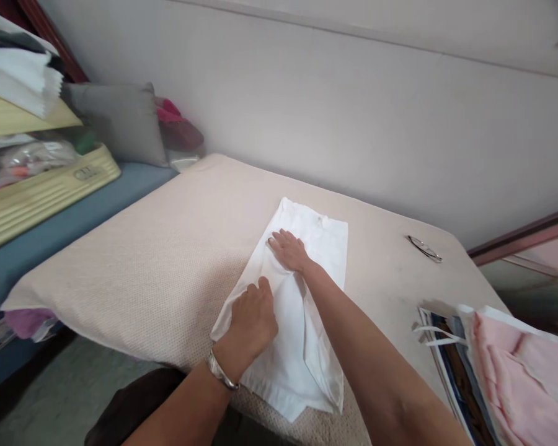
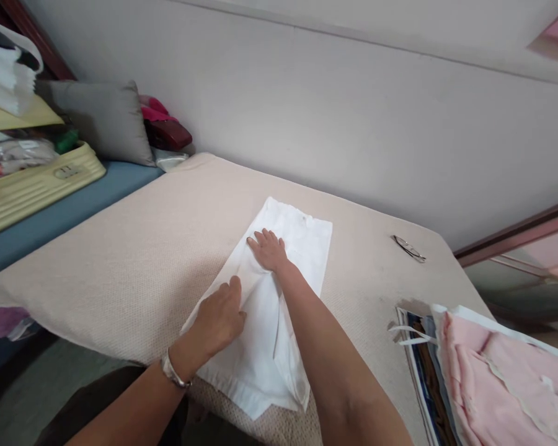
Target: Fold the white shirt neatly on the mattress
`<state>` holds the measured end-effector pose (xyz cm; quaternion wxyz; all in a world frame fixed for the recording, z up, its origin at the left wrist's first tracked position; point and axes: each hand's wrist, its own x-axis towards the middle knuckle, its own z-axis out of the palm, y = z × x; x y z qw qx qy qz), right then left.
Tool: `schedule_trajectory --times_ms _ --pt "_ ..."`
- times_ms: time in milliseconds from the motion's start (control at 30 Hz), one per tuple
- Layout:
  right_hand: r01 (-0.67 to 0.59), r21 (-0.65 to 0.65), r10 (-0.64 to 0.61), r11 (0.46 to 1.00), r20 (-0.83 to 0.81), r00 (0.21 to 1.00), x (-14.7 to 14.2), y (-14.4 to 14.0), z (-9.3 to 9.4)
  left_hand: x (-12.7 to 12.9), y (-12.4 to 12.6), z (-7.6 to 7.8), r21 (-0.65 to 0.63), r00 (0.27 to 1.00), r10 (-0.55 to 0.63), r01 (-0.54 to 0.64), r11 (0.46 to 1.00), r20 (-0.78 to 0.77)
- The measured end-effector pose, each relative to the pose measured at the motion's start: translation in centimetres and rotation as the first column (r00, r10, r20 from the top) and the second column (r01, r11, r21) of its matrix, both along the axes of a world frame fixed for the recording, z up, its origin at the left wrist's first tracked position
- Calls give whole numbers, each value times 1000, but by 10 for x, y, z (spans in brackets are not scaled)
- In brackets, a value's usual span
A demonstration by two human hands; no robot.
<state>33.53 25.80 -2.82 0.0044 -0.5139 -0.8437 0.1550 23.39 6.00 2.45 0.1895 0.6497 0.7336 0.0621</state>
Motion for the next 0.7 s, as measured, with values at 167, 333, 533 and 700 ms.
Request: schedule_trajectory --times_ms 167,333,533,700 --pt "14 92 -15 996 15 1000 2 -10 -16 -4 15 -15 -65 974 161 -153 986 157" --pt "13 145 -17 989 27 999 3 -12 -27 -12 17 -11 -153 997 10 3 988 82" --pt "36 69 -40 997 55 998 -4 -10 -11 -25 15 7 -239 989 -127 106 965 -72" --pt "74 133 -72 988 -20 997 -23 -25 -16 -16 8 3 14 975 -177 180 984 -135"
